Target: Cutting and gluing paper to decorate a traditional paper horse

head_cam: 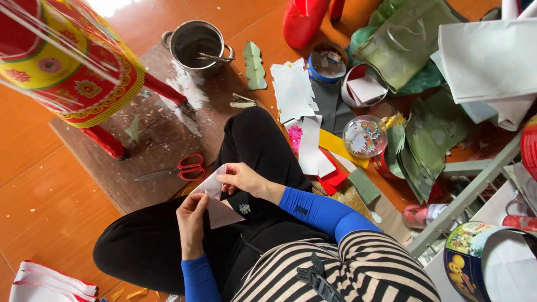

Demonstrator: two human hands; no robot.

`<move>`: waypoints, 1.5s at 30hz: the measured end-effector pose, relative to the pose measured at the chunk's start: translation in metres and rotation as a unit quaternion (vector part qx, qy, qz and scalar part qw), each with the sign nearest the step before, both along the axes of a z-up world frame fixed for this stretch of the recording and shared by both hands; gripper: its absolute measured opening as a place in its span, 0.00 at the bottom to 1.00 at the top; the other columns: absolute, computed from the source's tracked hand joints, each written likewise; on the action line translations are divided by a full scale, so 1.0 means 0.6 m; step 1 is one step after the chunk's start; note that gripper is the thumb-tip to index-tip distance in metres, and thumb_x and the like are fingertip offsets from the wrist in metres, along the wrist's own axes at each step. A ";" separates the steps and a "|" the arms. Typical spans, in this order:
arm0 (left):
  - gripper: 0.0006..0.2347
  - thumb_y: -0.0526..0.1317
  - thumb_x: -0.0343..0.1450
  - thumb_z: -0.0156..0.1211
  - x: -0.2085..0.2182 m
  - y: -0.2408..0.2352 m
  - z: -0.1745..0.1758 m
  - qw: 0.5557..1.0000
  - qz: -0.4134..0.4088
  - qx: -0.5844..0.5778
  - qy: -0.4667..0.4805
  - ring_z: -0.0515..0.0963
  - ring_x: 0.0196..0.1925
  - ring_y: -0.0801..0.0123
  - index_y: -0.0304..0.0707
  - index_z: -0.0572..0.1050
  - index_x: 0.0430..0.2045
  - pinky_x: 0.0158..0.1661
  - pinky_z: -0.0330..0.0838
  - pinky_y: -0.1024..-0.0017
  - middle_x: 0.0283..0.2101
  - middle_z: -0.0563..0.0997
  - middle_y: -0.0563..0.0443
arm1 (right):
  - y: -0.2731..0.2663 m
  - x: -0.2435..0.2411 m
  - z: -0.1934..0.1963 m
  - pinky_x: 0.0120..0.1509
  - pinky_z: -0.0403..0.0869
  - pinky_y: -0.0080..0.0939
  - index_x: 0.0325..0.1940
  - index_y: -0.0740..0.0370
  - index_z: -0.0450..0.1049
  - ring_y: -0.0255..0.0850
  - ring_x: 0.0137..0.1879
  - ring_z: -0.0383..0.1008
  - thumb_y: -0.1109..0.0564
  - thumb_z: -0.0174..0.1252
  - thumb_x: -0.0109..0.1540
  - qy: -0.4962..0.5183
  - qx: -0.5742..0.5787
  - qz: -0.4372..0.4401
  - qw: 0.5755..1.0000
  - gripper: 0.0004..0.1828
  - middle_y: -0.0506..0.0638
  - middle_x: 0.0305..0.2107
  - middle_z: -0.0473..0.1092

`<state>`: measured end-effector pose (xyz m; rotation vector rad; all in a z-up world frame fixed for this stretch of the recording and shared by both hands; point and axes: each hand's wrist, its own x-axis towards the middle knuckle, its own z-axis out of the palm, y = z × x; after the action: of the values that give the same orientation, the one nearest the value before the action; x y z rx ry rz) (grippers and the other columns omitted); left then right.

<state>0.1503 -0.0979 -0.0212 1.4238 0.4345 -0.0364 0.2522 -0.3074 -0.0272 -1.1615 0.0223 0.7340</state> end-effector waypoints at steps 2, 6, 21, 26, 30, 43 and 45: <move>0.04 0.31 0.75 0.66 0.000 -0.004 -0.006 1.000 -0.028 0.001 0.008 0.77 0.37 0.76 0.26 0.83 0.39 0.43 0.70 0.82 0.38 0.84 0.50 | -0.003 -0.004 0.006 0.35 0.72 0.31 0.49 0.67 0.78 0.35 0.32 0.73 0.60 0.62 0.68 -0.024 -0.001 -0.004 1.000 0.07 0.52 0.31 0.75; 0.04 0.30 0.73 0.66 0.004 -0.014 0.004 0.997 -0.078 -0.011 0.010 0.80 0.55 0.65 0.24 0.79 0.30 0.56 0.70 0.75 0.64 0.81 0.41 | -0.030 0.016 0.016 0.30 0.71 0.31 0.47 0.70 0.80 0.34 0.26 0.69 0.65 0.59 0.67 -0.049 -0.037 -0.060 0.996 0.06 0.51 0.24 0.74; 0.04 0.36 0.82 0.56 0.007 0.016 -0.054 0.956 0.148 -0.252 0.017 0.85 0.39 0.61 0.36 0.74 0.46 0.41 0.81 0.69 0.42 0.86 0.37 | -0.746 0.270 -0.221 0.67 0.87 0.54 0.46 0.75 0.67 0.61 0.59 0.74 0.77 0.51 0.63 -0.013 0.198 -0.743 0.639 0.09 0.67 0.56 0.63; 0.04 0.36 0.81 0.59 0.019 0.019 -0.085 0.945 0.148 -0.292 -0.018 0.83 0.38 0.65 0.34 0.77 0.46 0.42 0.78 0.74 0.40 0.85 0.41 | -0.651 0.243 -0.194 0.66 0.79 0.47 0.69 0.71 0.58 0.52 0.61 0.70 0.57 0.53 0.72 0.019 0.196 -0.645 0.739 0.24 0.63 0.58 0.62; 0.03 0.39 0.82 0.61 0.062 0.014 -0.083 0.954 0.184 -0.237 0.008 0.89 0.41 0.62 0.42 0.77 0.43 0.45 0.82 0.68 0.39 0.87 0.43 | -0.244 0.167 -0.021 0.50 0.86 0.45 0.42 0.76 0.82 0.57 0.44 0.85 0.61 0.60 0.70 -0.222 0.085 -0.220 0.946 0.12 0.73 0.40 0.79; 0.08 0.39 0.84 0.57 0.076 -0.025 -0.070 0.965 0.189 -0.183 -0.022 0.86 0.54 0.54 0.35 0.75 0.52 0.56 0.79 0.57 0.47 0.86 0.35 | 0.007 -0.065 0.000 0.63 0.81 0.49 0.68 0.39 0.76 0.44 0.56 0.84 0.53 0.50 0.67 -0.298 -0.322 0.200 0.876 0.25 0.45 0.46 0.84; 0.14 0.42 0.82 0.57 0.070 -0.035 -0.041 0.996 0.076 -0.049 -0.005 0.83 0.59 0.51 0.32 0.77 0.58 0.59 0.78 0.48 0.53 0.86 0.31 | 0.009 -0.058 -0.015 0.62 0.82 0.52 0.69 0.44 0.74 0.50 0.56 0.84 0.51 0.52 0.67 -0.348 -0.387 0.184 0.834 0.25 0.51 0.47 0.83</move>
<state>0.1924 -0.1187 -0.0456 1.2905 0.5255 0.0710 0.2173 -0.3018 -0.0363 -2.2120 -0.5831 0.5999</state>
